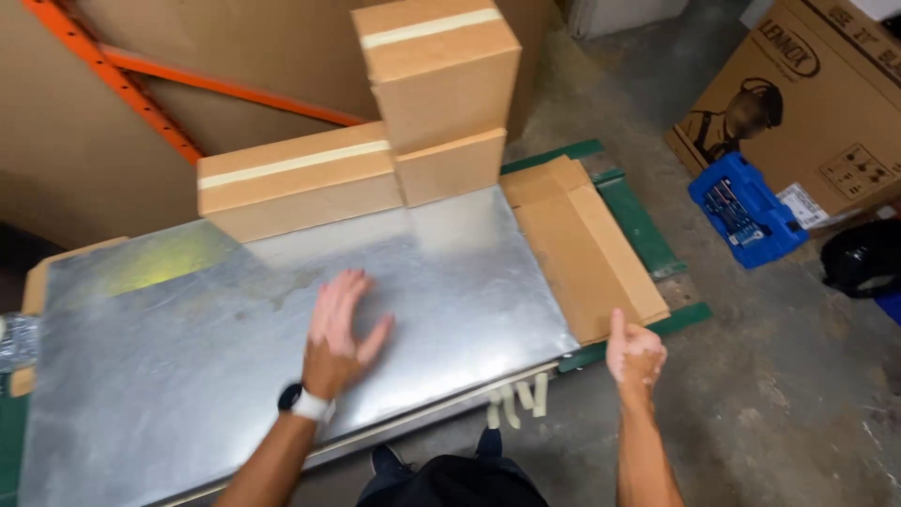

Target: The person packs jars of hardware into boxes, sealing each box with tape and moving them to a stack.

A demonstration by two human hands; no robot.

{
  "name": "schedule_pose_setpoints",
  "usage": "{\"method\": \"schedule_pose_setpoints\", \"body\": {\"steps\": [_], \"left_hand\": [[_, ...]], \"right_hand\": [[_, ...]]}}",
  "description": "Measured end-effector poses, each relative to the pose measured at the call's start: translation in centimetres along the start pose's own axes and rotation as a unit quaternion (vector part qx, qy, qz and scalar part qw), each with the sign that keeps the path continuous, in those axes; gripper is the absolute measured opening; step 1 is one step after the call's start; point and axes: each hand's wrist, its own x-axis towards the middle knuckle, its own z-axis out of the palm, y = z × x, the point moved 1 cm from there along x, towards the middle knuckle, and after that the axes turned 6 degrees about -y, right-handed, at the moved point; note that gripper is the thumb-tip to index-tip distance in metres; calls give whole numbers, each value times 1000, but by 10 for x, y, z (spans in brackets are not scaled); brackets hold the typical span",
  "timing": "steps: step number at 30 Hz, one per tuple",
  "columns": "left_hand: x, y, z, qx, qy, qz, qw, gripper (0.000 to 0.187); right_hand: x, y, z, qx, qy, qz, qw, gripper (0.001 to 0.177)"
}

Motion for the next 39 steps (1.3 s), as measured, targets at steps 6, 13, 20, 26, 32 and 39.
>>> {"method": "schedule_pose_setpoints", "body": {"steps": [6,13,20,26,32,39], "left_hand": [[128,-128,-83,127,59,97,985,57],[213,-220,-79,212,-352,-125,903,143],[180,-237,-82,181,-263,-64,946,129],[92,-200,-131,136,-269,-8,953,132],[-14,-145,-148,138,-256,-22,957,136],[-71,-92,-156,135,-233,-91,959,130]], "right_hand": [[-107,-92,6,95,181,-228,952,58],[-221,-160,77,86,140,-210,964,62],[-261,-177,105,127,161,-286,936,55],[-230,-192,97,123,65,-243,960,59],[-227,-203,101,80,-96,-255,959,27],[-267,-245,77,162,-280,-303,896,61]]}}
